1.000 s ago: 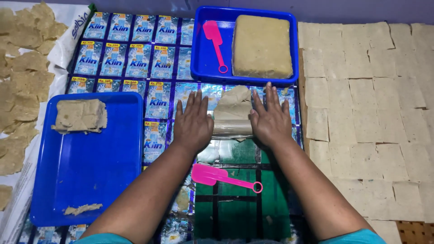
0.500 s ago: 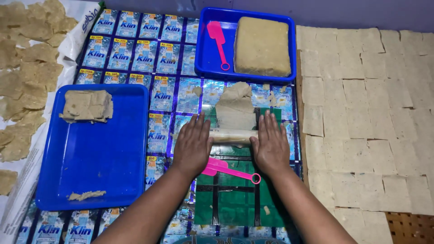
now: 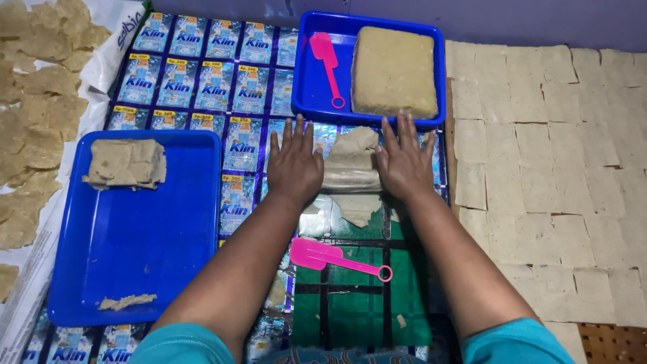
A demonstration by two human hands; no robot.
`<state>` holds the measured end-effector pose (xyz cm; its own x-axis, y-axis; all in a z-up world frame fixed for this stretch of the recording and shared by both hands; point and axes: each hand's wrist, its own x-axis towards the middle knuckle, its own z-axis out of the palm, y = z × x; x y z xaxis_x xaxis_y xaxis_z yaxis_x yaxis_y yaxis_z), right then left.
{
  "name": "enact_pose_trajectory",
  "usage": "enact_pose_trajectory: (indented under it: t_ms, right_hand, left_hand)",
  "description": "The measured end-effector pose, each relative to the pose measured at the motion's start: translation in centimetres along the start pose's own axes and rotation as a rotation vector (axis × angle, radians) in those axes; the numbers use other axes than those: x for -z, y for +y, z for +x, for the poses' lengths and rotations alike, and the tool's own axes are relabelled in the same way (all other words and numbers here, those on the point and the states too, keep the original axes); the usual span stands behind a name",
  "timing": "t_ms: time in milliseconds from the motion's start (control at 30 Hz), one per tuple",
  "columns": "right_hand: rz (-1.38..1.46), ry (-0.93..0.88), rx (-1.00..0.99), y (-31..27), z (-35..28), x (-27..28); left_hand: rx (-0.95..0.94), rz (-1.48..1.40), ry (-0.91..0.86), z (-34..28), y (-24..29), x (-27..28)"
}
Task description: Preparing, rolling, and cutting dough into small squares for drying on a bamboo rack.
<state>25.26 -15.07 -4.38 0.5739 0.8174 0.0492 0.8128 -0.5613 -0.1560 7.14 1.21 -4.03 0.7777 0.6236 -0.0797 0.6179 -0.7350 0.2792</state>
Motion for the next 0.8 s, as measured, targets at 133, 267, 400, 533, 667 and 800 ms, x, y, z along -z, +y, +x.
enact_pose_trajectory:
  t_ms: [133, 267, 400, 533, 667, 800]
  right_hand:
    - [0.388, 0.092, 0.052, 3.9, 0.4, -0.9]
    - [0.471, 0.356, -0.238, 5.8, -5.5, -0.8]
    - [0.055, 0.242, -0.258, 2.9, -10.9, -1.4]
    - [0.029, 0.304, -0.306, 2.4, -13.1, -4.1]
    - [0.136, 0.179, -0.312, 3.5, -13.6, -7.1]
    - [0.335, 0.071, -0.364, 1.2, -12.8, -2.6]
  left_hand:
    - [0.065, -0.024, -0.062, 0.7, 0.2, 0.7]
    - [0.103, -0.066, -0.082, 1.1, 0.2, 1.2]
    - [0.120, -0.079, -0.083, 1.4, 0.4, 1.6]
    - [0.109, -0.096, -0.076, 1.2, 0.5, 1.7]
    - [0.120, -0.096, -0.056, 1.3, 0.3, 1.6]
    - [0.117, -0.080, -0.047, 1.5, 0.3, 1.6]
